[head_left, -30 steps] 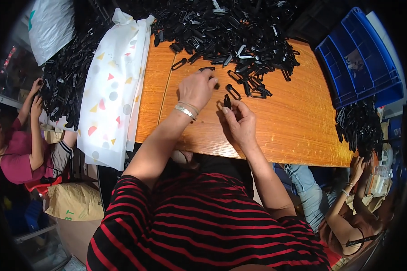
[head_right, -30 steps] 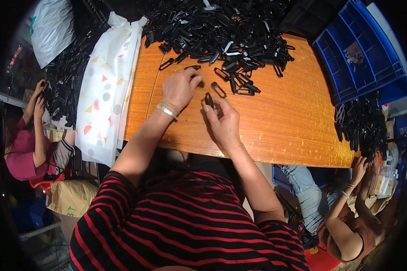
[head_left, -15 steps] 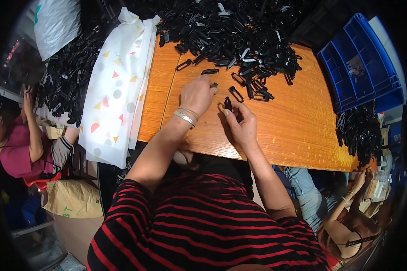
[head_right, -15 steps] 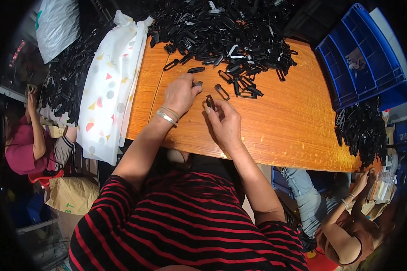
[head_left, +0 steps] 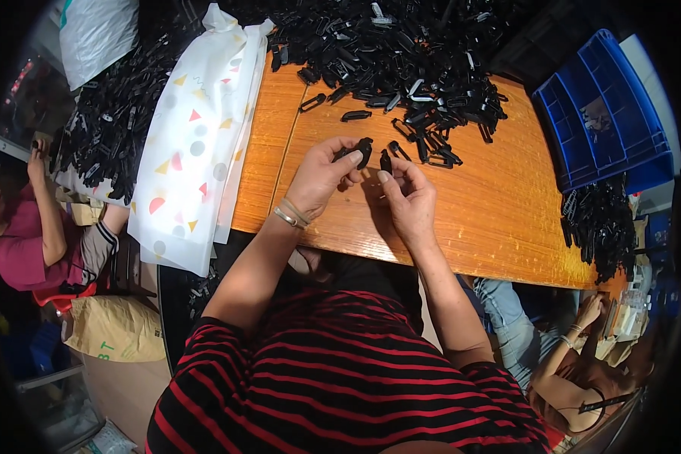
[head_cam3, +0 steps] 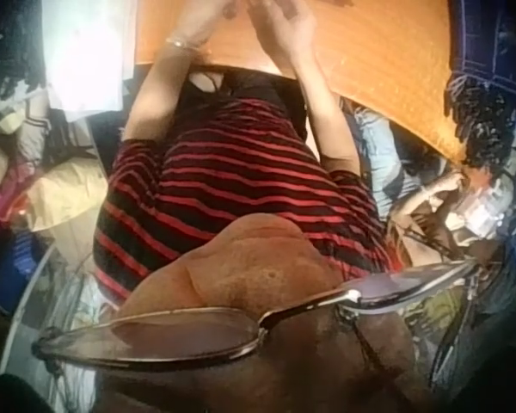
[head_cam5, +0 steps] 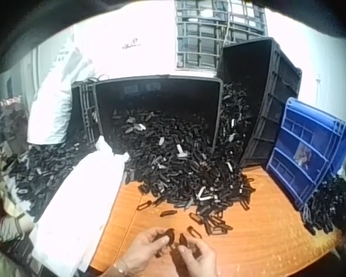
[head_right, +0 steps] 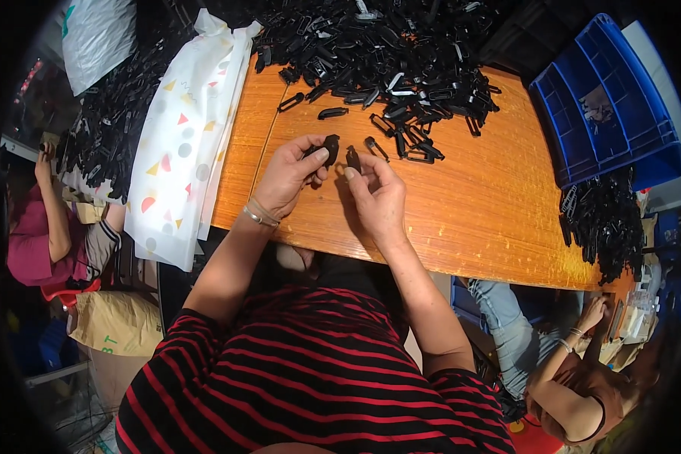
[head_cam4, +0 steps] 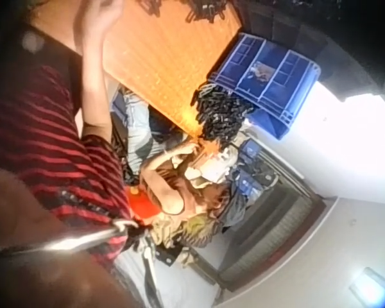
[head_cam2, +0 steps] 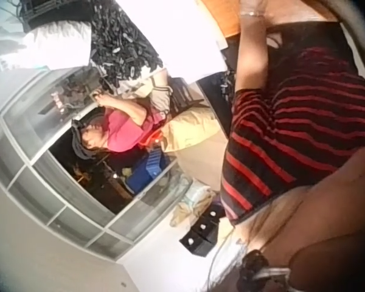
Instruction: Assembling small black plastic clips by snapping two parts together from a large pile on a workbench.
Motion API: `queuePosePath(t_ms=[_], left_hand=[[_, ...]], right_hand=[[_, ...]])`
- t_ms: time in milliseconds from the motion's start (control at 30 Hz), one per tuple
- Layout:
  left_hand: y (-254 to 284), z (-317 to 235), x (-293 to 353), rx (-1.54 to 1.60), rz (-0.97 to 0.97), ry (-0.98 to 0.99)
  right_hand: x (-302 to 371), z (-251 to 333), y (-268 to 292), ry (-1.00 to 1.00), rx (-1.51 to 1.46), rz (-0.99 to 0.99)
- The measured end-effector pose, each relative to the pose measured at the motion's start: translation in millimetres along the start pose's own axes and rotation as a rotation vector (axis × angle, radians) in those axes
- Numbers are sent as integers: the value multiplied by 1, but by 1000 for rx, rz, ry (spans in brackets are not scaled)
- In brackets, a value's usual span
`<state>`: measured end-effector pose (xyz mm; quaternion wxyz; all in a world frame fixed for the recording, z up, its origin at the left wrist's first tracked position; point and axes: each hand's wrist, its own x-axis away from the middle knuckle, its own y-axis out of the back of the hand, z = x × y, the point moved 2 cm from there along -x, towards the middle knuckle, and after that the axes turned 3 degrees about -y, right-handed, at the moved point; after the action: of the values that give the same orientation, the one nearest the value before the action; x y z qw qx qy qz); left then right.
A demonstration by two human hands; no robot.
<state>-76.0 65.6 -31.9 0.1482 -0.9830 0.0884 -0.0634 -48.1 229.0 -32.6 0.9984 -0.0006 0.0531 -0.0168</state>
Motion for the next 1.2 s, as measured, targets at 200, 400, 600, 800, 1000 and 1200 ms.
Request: queuePosePath(t_ms=[200, 400, 600, 800, 1000, 1200], left_hand=[[-6, -9, 11, 73, 71, -49], [-7, -11, 15, 43, 49, -123], [-7, -9, 19, -32, 69, -190], [-19, -2, 30, -116, -49, -382], [-15, -13, 36, 28, 52, -174], [-12, -23, 45, 28, 89, -127]], right_hand=[[-1, 4, -5, 139, 120, -9], [1, 18, -9, 147, 222, 20], [3, 25, -10, 329, 392, -16], [11, 22, -17, 547, 568, -91], [17, 16, -21, 208, 350, 24], [30, 23, -42, 332, 218, 99]])
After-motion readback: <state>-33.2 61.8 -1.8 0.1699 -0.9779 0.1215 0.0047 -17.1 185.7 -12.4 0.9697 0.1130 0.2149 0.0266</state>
